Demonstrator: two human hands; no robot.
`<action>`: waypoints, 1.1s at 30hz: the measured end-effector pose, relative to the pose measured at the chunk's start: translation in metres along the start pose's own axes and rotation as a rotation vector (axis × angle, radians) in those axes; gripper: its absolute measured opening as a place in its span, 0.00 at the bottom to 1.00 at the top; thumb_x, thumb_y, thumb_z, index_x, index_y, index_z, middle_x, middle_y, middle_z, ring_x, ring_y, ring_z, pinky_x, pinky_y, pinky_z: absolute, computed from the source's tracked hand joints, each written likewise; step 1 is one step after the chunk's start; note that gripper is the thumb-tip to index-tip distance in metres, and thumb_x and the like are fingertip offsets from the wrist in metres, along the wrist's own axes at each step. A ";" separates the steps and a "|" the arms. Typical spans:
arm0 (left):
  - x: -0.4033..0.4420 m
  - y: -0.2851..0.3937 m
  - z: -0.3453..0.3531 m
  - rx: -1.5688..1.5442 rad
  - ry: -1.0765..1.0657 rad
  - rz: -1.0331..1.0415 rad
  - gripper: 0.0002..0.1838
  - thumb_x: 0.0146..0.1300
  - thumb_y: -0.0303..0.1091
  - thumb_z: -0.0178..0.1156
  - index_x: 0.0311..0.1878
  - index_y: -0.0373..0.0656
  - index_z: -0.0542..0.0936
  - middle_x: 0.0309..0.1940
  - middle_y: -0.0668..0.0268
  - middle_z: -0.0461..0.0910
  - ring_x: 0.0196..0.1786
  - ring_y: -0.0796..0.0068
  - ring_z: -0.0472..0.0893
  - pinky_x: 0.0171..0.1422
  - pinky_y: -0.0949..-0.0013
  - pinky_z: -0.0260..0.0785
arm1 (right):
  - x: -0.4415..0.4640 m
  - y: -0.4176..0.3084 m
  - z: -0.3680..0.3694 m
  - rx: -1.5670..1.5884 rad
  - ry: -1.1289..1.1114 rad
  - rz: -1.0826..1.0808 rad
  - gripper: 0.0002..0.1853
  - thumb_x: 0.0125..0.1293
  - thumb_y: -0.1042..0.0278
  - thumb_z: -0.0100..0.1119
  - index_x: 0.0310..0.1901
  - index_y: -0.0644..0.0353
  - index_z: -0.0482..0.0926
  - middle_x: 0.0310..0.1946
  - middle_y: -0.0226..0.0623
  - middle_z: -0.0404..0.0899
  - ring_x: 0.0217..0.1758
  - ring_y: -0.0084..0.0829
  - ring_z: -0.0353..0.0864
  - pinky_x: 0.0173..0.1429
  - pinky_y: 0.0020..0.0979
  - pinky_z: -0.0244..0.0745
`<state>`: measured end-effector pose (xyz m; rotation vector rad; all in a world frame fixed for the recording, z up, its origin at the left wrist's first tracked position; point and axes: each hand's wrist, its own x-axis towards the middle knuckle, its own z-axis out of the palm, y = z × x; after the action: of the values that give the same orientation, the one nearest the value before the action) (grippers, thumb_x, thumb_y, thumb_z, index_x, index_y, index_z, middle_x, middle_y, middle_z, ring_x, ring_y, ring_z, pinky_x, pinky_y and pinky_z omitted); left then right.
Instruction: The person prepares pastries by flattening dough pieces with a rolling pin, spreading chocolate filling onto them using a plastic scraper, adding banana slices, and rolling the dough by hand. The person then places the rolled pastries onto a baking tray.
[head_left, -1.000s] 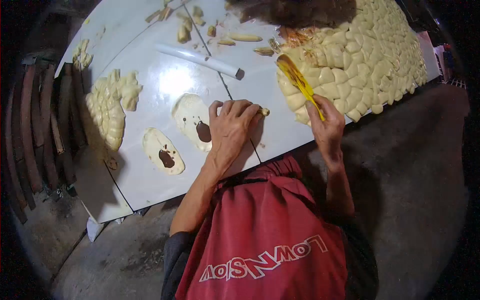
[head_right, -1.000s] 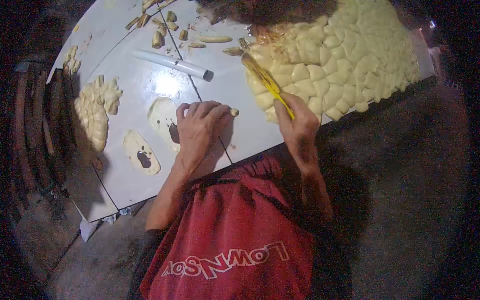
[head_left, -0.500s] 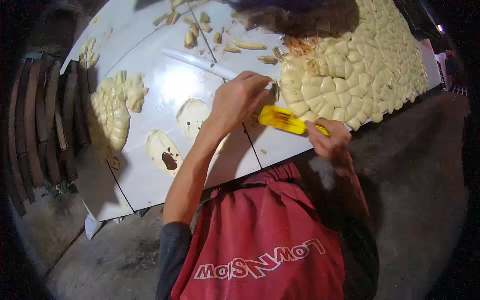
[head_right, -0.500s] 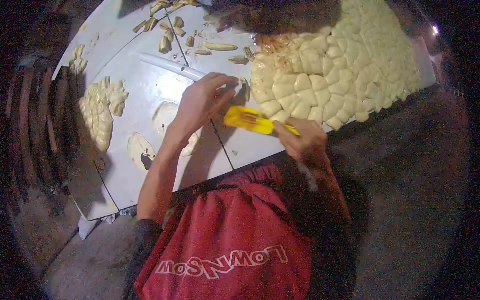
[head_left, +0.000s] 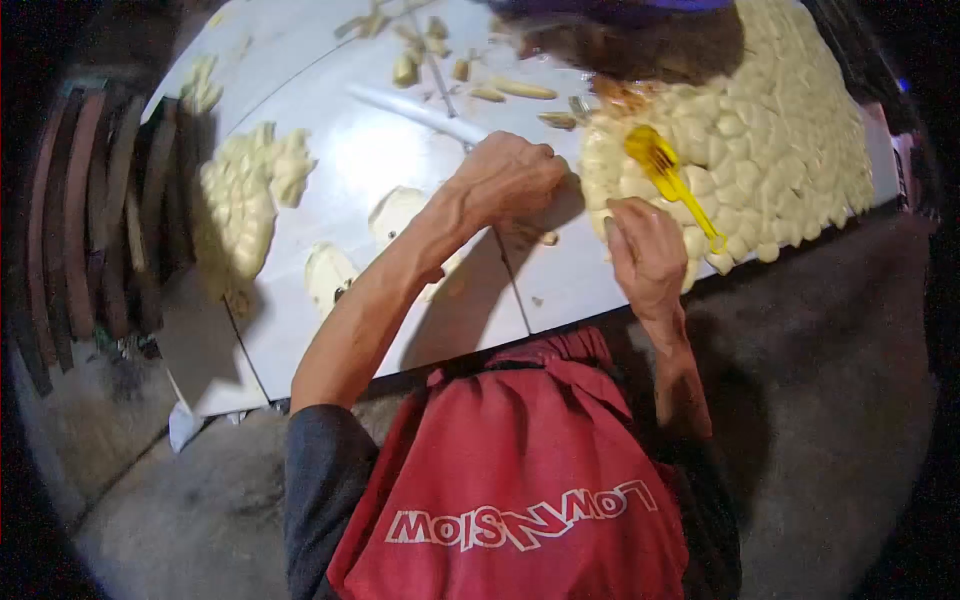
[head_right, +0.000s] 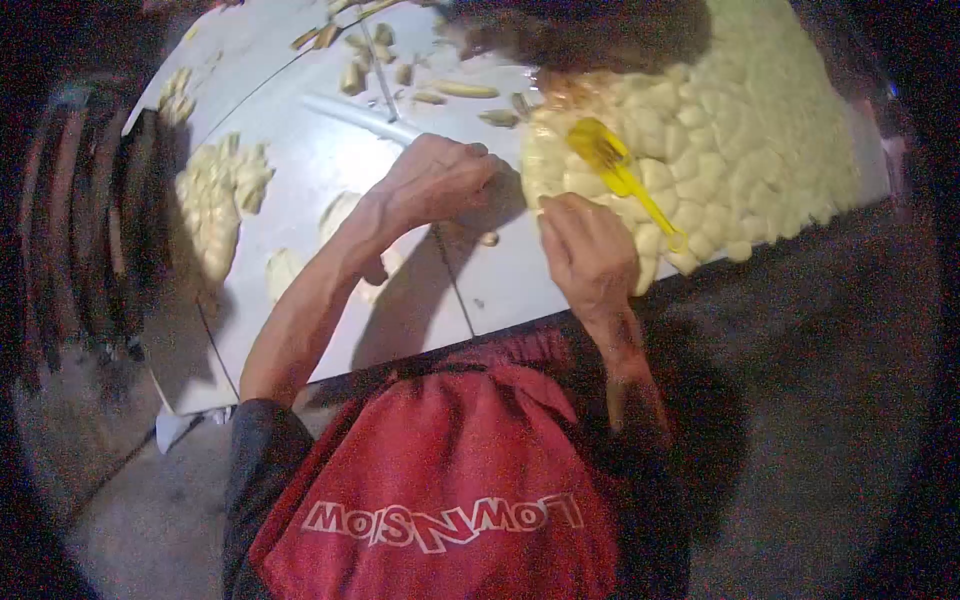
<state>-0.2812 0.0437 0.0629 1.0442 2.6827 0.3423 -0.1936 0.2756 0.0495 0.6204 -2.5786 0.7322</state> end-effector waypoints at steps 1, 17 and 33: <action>-0.006 -0.005 0.005 -0.030 0.076 -0.014 0.10 0.61 0.36 0.60 0.41 0.43 0.86 0.37 0.57 0.87 0.39 0.52 0.87 0.43 0.52 0.80 | 0.003 -0.009 0.006 0.044 -0.038 -0.011 0.15 0.64 0.70 0.70 0.53 0.55 0.85 0.48 0.36 0.84 0.48 0.41 0.84 0.52 0.40 0.80; -0.203 0.019 0.025 -0.211 0.266 -0.476 0.09 0.61 0.36 0.67 0.45 0.52 0.87 0.34 0.67 0.85 0.36 0.60 0.87 0.36 0.59 0.79 | 0.026 -0.081 0.054 0.411 -0.331 -0.135 0.13 0.64 0.74 0.69 0.51 0.56 0.84 0.43 0.35 0.85 0.43 0.37 0.87 0.45 0.35 0.84; -0.240 0.052 0.064 -0.232 0.541 -0.468 0.14 0.58 0.34 0.70 0.49 0.55 0.87 0.37 0.71 0.84 0.33 0.68 0.87 0.34 0.66 0.79 | 0.017 -0.096 0.067 0.396 -0.520 -0.296 0.14 0.64 0.65 0.71 0.52 0.50 0.85 0.42 0.29 0.83 0.37 0.31 0.87 0.37 0.32 0.80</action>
<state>-0.0570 -0.0753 0.0511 0.2552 3.1256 0.9166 -0.1755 0.1586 0.0424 1.4485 -2.6999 1.1032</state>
